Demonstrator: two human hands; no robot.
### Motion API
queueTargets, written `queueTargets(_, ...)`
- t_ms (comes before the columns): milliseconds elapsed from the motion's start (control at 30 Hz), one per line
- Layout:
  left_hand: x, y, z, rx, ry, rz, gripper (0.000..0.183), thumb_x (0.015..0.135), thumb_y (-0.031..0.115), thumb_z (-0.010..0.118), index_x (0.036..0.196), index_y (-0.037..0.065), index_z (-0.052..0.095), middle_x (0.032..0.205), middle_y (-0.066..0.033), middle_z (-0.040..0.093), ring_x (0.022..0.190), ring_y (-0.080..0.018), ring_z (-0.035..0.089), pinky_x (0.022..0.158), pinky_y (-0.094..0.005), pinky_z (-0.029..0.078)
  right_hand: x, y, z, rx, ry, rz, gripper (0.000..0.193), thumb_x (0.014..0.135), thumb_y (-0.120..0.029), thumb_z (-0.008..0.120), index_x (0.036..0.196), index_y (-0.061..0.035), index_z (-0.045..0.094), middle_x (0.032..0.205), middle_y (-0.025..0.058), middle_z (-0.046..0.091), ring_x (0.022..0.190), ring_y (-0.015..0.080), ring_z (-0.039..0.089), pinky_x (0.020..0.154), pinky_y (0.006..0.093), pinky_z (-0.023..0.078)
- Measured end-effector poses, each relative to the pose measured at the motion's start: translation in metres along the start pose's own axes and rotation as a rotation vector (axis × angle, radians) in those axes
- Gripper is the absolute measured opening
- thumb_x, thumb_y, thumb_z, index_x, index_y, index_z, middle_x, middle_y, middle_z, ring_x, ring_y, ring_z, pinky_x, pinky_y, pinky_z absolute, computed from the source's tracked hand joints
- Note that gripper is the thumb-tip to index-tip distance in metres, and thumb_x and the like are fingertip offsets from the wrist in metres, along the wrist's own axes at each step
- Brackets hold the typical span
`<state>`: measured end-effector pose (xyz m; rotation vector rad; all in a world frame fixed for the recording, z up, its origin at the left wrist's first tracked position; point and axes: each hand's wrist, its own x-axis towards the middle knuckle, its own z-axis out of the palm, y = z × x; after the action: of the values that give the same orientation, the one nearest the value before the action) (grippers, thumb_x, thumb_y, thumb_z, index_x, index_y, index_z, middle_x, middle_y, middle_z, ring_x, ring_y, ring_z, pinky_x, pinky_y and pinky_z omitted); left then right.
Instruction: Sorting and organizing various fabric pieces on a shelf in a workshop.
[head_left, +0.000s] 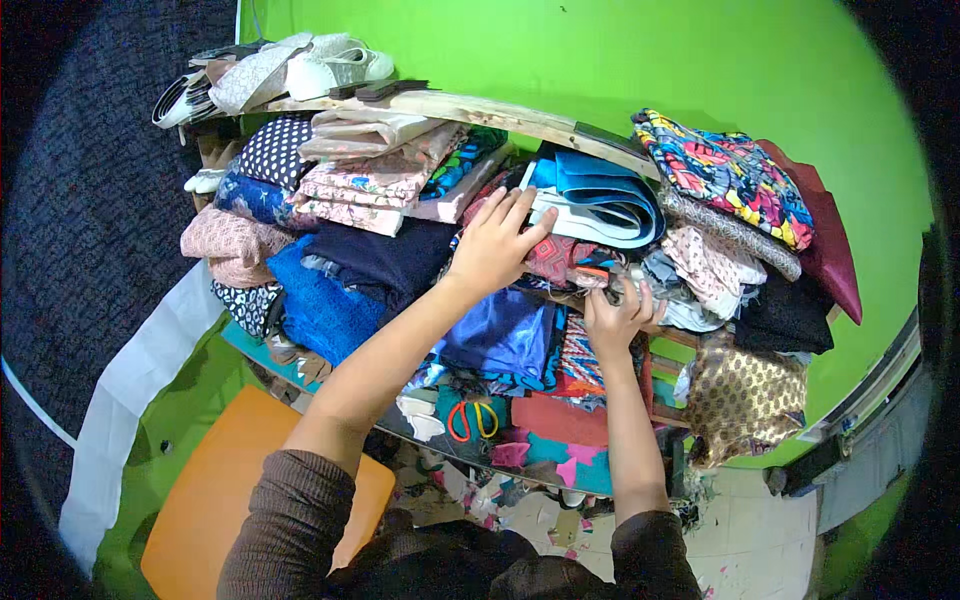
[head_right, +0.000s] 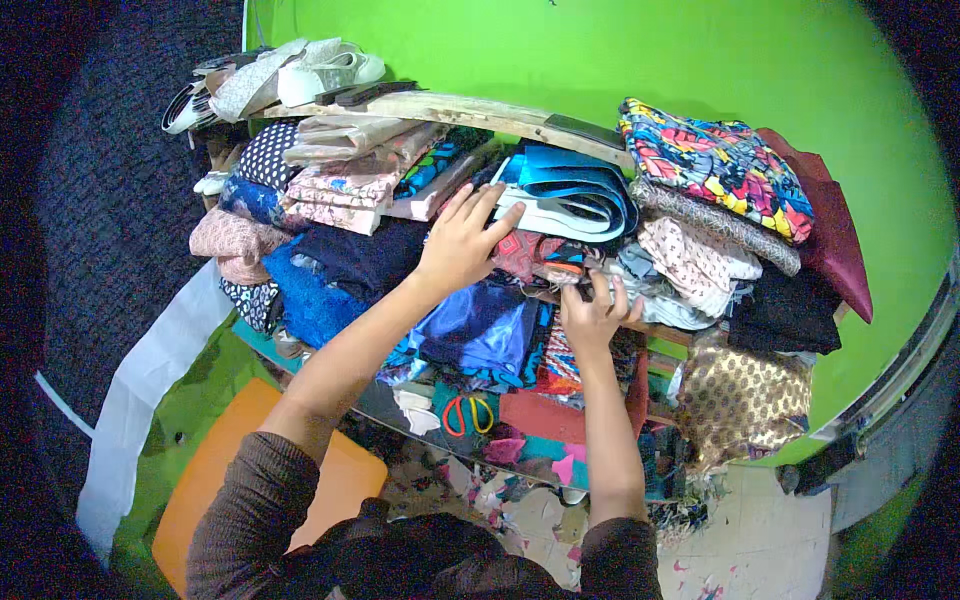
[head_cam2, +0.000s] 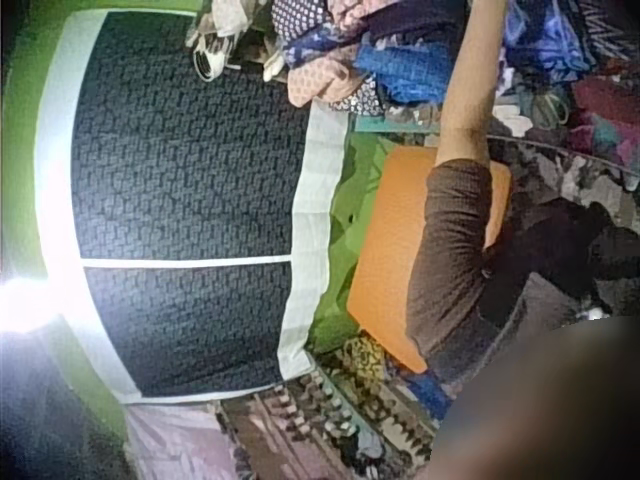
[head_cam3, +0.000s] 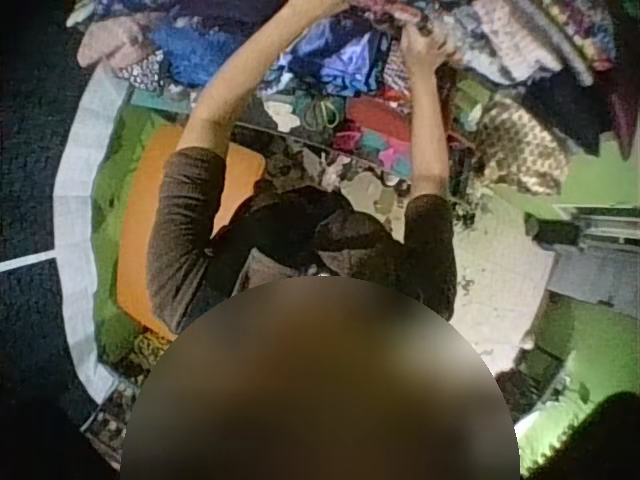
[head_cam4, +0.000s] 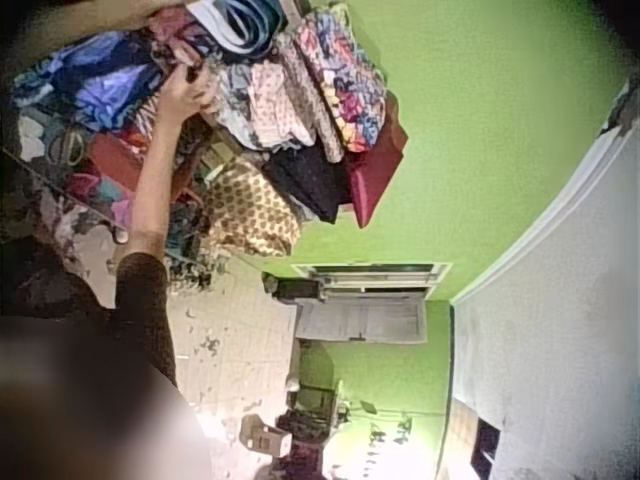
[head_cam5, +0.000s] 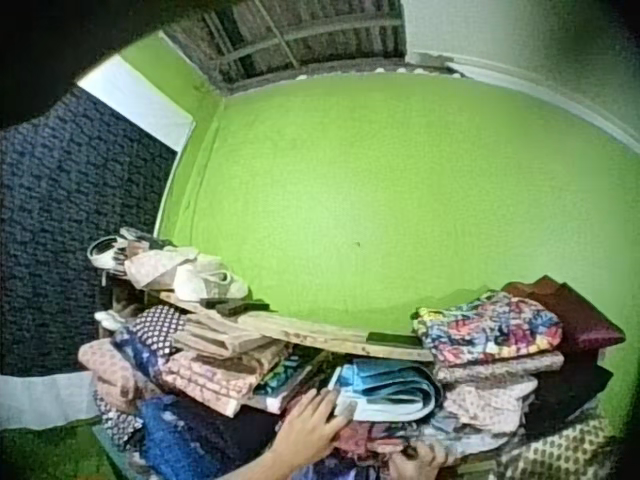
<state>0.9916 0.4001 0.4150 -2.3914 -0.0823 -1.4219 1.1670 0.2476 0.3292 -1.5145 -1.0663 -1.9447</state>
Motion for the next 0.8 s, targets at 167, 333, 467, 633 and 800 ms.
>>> queueTargets(167, -0.004, 0.002, 0.002, -0.037, 0.012, -0.021, 0.075, 0.062, 0.021, 0.077, 0.131, 0.017, 0.048, 0.134, -0.0207, 0.046, 0.122, -0.0353, 0.047, 0.107, -0.0455, 0.033, 0.0, -0.001, -0.004, 0.035, -0.032, 0.012, 0.01, 0.072, -0.024, 0.073, 0.074, -0.0244, 0.063, 0.12, 0.006, 0.048, 0.124, 0.0317, 0.031, 0.105, 0.0598, 0.016)
queueTargets(333, -0.006, 0.013, 0.003, -0.03, 0.009, -0.027, 0.072, 0.065, 0.018, 0.075, 0.132, 0.017, 0.048, 0.137, -0.0197, 0.044, 0.125, -0.0343, 0.045, 0.108, -0.0484, 0.031, -0.013, 0.005, -0.02, 0.119, -0.076, -0.043, 0.008, 0.075, -0.026, 0.072, 0.08, -0.0246, 0.066, 0.118, 0.0083, 0.047, 0.12, 0.0304, 0.034, 0.106, 0.0562, 0.018)
queueTargets(467, -0.002, 0.03, -0.019, -0.087, -0.08, -0.091, 0.076, 0.065, 0.025, 0.072, 0.136, 0.019, 0.045, 0.143, -0.0195, 0.037, 0.132, -0.0343, 0.037, 0.111, -0.0529, 0.021, -0.01, 0.014, -0.044, 0.207, -0.011, -0.025, 0.02, 0.078, -0.027, 0.07, 0.097, -0.0223, 0.065, 0.116, 0.01, 0.046, 0.119, 0.0296, 0.035, 0.107, 0.054, 0.017)
queueTargets(633, 0.007, 0.047, -0.042, -0.216, -0.1, -0.162, 0.081, 0.065, 0.025, 0.063, 0.14, 0.012, 0.037, 0.145, -0.0208, 0.031, 0.135, -0.0367, 0.031, 0.113, -0.0537, 0.018, 0.034, 0.032, -0.069, 0.153, -0.123, 0.124, 0.032, 0.081, -0.026, 0.064, 0.112, -0.0204, 0.063, 0.125, 0.006, 0.054, 0.12, 0.0285, 0.039, 0.106, 0.0542, 0.016)
queueTargets(800, 0.021, 0.068, -0.05, -0.148, -0.085, -0.224, 0.079, 0.067, 0.022, 0.065, 0.14, 0.012, 0.037, 0.145, -0.0178, 0.033, 0.133, -0.0348, 0.034, 0.111, -0.051, 0.024, 0.084, 0.051, -0.084, 0.077, -0.141, 0.092, 0.038, 0.084, -0.026, 0.06, 0.121, -0.0212, 0.061, 0.13, 0.0055, 0.055, 0.122, 0.0249, 0.043, 0.106, 0.0537, 0.017)
